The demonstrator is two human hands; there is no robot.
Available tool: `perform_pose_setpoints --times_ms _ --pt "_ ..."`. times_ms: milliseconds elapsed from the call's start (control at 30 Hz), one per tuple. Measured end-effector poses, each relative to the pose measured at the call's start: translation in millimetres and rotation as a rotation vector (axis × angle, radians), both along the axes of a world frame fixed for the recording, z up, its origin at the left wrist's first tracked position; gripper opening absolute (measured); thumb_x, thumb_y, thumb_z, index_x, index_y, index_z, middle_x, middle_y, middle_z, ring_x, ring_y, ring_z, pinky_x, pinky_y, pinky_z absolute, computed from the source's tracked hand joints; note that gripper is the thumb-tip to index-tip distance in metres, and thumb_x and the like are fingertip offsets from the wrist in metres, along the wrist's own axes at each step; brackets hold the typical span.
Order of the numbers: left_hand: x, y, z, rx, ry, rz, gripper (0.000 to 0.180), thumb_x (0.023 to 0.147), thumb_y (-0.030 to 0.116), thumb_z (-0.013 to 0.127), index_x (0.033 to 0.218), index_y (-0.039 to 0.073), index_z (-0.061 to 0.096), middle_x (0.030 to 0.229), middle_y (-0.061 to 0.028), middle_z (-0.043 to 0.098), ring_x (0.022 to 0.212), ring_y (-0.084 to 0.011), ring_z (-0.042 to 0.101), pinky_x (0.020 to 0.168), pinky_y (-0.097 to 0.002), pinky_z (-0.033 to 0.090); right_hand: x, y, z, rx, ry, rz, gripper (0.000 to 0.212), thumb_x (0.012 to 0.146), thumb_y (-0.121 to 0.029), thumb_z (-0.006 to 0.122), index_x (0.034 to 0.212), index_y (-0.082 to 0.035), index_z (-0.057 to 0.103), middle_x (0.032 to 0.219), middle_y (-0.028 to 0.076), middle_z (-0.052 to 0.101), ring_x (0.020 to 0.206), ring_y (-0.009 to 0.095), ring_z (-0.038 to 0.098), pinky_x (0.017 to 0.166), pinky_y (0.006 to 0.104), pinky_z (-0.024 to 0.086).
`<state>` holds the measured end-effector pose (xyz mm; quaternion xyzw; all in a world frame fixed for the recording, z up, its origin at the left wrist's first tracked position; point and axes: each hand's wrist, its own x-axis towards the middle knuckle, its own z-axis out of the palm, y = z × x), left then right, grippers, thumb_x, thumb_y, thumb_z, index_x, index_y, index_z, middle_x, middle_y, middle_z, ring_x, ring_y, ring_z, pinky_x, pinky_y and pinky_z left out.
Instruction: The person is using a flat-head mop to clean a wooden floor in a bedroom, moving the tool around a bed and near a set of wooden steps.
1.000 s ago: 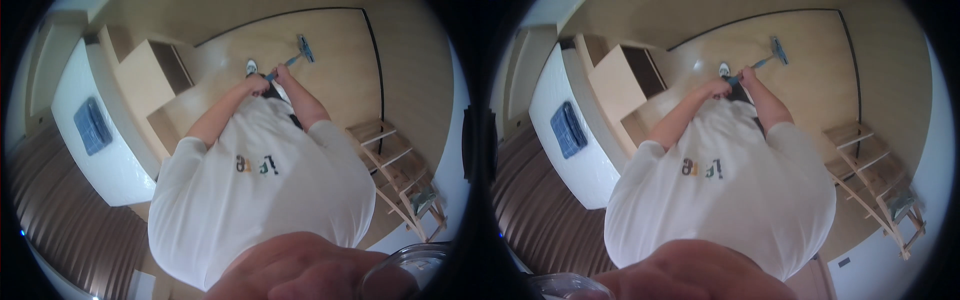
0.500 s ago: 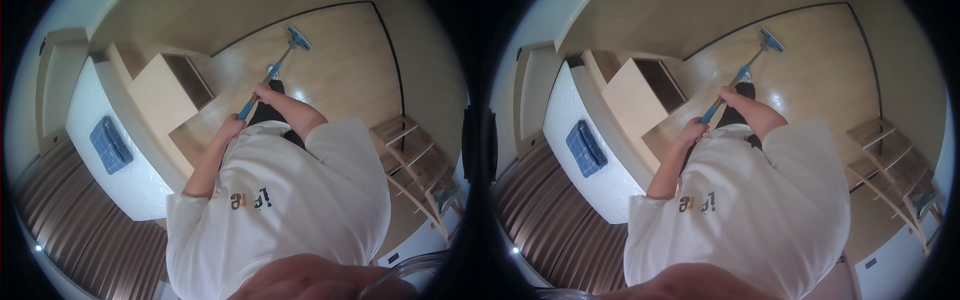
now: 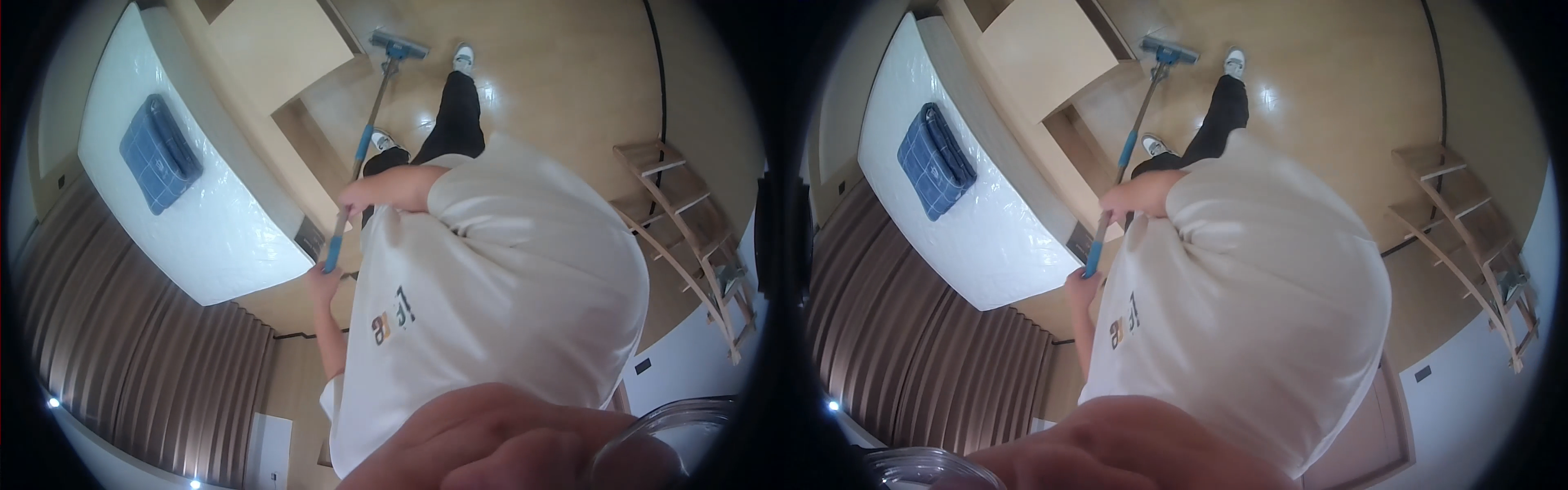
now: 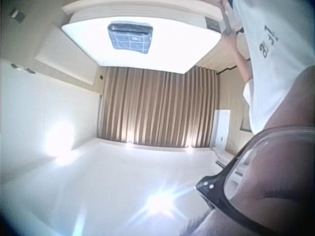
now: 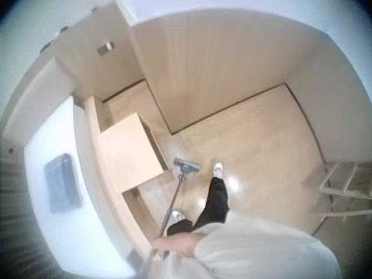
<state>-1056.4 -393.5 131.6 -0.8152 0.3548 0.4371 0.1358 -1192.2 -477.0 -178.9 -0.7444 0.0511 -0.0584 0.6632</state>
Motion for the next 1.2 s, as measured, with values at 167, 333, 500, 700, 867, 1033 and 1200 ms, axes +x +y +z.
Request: perform_pose_setpoints --times_ms 167,333,500,700,867,1033,1200 --pt "13.2 10.5 -1.3 -0.069 -0.121 -0.124 0.027 0.071 0.021 0.067 0.092 0.004 0.070 0.076 -0.0223 0.066 0.074 -0.0403 0.065 0.067 -0.0462 0.051 29.3 13.7 38.4 -0.111 0.212 -0.057 0.024 0.079 -0.039 0.073 0.087 -0.017 0.074 0.074 0.011 0.069 0.069 0.028 0.067 0.057 0.0411 0.052" --pt "-68.7 -25.9 -89.2 -0.122 0.039 -0.097 0.036 0.073 0.026 0.069 0.103 0.005 0.069 0.087 -0.0231 0.068 0.086 -0.0389 0.067 0.076 -0.0460 0.053 -62.8 -42.7 -2.6 0.476 0.999 -0.552 0.020 0.076 -0.030 0.072 0.081 -0.010 0.070 0.077 0.009 0.071 0.069 0.024 0.070 0.056 0.0387 0.055" --pt "-242.5 -159.3 -143.8 -0.205 0.166 -0.124 0.034 0.071 0.027 0.070 0.096 0.004 0.069 0.090 -0.0255 0.067 0.088 -0.0405 0.066 0.077 -0.0472 0.053 -231.8 -190.1 -73.8 -0.142 1.216 -0.270 0.017 0.079 -0.018 0.067 0.073 -0.003 0.064 0.066 0.014 0.066 0.060 0.025 0.069 0.048 0.0398 0.054" --pt "-345.8 -219.3 -149.5 0.264 0.930 0.751 0.019 0.084 0.019 0.064 0.087 0.003 0.055 0.060 -0.0070 0.055 0.051 -0.0236 0.056 0.050 -0.0362 0.048 -338.5 -251.6 2.3 0.737 1.185 -1.085 0.014 0.082 -0.009 0.056 0.086 0.004 0.062 0.069 0.016 0.065 0.059 0.028 0.068 0.050 0.0402 0.056" --pt "-294.5 -168.1 -132.4 0.195 0.927 0.630 0.014 0.086 0.015 0.060 0.083 0.006 0.049 0.058 -0.0009 0.047 0.042 -0.0117 0.042 0.040 -0.0281 0.035 -301.7 -196.9 -10.7 0.915 0.927 -0.980 0.013 0.086 -0.008 0.054 0.090 0.002 0.060 0.078 0.018 0.066 0.068 0.031 0.069 0.055 0.0447 0.058" --pt "-239.3 -1.7 -160.7 0.193 0.720 0.494 0.016 0.084 0.017 0.059 0.089 0.001 0.056 0.067 -0.0059 0.057 0.050 -0.0152 0.052 0.047 -0.0312 0.043 -238.4 -60.2 -13.9 1.030 0.897 -0.701 0.013 0.089 -0.009 0.051 0.089 0.000 0.060 0.083 0.019 0.066 0.076 0.033 0.069 0.066 0.0460 0.060" --pt "-199.5 282.7 -174.2 -0.141 0.616 0.564 0.039 0.082 0.024 0.065 0.108 -0.005 0.060 0.087 -0.0150 0.065 0.080 -0.0247 0.064 0.074 -0.0368 0.051 -189.5 132.9 2.3 -0.370 0.162 0.457 0.018 0.087 -0.015 0.063 0.097 0.000 0.065 0.094 0.014 0.070 0.086 0.026 0.069 0.077 0.0391 0.059"
